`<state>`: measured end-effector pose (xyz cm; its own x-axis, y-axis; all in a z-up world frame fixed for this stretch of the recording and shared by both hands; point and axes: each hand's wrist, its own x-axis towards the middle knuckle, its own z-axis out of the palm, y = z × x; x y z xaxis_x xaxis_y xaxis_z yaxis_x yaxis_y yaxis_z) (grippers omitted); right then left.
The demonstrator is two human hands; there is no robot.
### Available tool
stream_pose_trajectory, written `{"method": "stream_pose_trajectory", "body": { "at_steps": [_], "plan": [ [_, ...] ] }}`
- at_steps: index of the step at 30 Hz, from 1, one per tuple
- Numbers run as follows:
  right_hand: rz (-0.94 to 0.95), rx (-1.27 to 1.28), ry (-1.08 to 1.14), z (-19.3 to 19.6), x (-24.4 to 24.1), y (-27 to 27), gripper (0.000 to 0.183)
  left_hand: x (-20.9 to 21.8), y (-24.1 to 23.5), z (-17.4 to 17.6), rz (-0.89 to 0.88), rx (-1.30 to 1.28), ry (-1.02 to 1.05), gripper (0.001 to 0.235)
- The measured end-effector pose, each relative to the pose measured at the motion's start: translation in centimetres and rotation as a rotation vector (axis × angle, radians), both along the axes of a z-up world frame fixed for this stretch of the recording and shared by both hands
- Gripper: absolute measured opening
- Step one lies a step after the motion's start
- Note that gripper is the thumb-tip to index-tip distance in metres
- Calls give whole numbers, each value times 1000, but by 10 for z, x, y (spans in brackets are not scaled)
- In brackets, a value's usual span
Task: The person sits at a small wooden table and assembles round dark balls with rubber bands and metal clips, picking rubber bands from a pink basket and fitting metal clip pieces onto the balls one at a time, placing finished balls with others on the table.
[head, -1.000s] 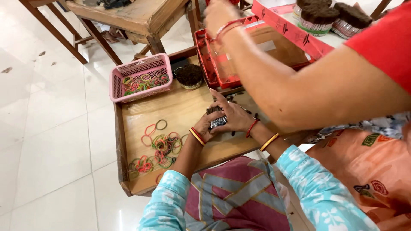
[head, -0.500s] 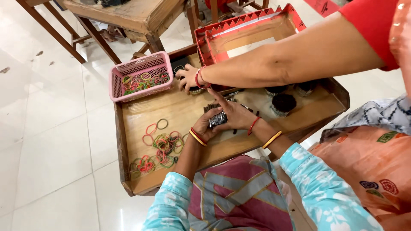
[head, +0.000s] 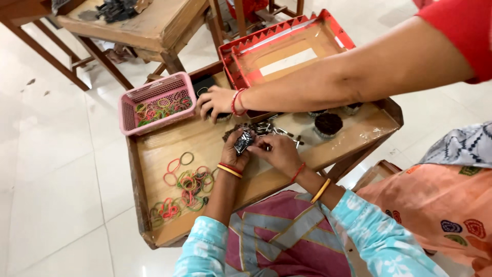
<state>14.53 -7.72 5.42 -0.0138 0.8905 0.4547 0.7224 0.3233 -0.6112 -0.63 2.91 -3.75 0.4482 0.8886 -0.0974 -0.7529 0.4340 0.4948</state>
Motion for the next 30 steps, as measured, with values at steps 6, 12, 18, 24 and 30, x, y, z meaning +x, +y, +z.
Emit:
{"method": "stream_pose_trajectory", "body": {
  "at_steps": [6, 12, 18, 24, 30],
  "plan": [
    [146, -157, 414, -38, -17, 19, 23, -2, -15, 19, 17, -42, -41, 29],
    [198, -392, 649, -47, -24, 31, 22, -4, -14, 18, 101, -41, -153, 27],
    [243, -428, 620, -28, -15, 25, 18, -7, -16, 25, 102, -71, -100, 32],
    [201, -376, 456, -41, -15, 35, 21, -5, -20, 28, 161, -12, -81, 33],
    [172, -438, 369, -10, -24, 25, 27, -6, -16, 23, 194, 22, -166, 31]
  ]
}}
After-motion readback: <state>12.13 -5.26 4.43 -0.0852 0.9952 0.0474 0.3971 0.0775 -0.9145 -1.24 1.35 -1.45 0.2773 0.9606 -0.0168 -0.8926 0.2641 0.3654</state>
